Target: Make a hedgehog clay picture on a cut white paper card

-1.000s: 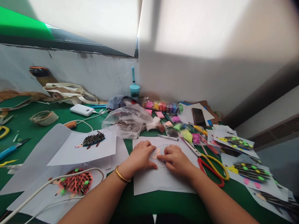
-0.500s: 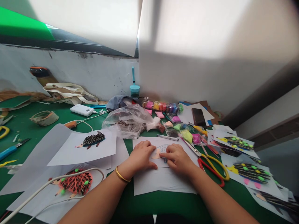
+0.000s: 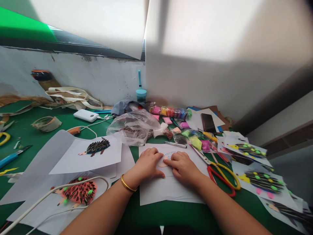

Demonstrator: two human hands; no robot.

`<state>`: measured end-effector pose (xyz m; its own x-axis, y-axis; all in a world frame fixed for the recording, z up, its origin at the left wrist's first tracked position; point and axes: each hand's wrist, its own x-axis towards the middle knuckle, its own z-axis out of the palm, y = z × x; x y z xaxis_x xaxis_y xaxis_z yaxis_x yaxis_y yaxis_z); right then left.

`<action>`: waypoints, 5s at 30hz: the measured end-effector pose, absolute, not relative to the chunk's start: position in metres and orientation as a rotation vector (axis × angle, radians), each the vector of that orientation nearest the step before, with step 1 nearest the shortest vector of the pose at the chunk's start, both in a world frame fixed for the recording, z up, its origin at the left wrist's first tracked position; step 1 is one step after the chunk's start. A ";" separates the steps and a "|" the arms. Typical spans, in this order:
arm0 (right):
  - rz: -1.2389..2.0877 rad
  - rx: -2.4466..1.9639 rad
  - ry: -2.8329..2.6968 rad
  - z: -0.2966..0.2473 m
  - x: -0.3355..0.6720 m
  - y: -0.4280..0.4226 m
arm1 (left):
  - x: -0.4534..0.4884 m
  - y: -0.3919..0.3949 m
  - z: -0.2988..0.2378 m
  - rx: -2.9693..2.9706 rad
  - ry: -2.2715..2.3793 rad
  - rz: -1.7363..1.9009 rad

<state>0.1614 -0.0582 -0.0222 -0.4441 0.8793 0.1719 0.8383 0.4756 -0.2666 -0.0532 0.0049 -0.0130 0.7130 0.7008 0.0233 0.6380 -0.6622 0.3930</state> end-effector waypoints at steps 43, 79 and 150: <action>0.181 -1.531 -2.348 -0.031 0.158 -0.054 | -0.053 0.005 -0.010 2.545 1.061 0.224; 0.368 -1.596 -2.070 -0.041 0.171 -0.043 | -0.049 0.000 -0.006 2.643 1.011 0.231; 0.206 -1.477 -2.289 -0.029 0.172 -0.058 | -0.045 0.007 -0.017 2.493 1.040 0.398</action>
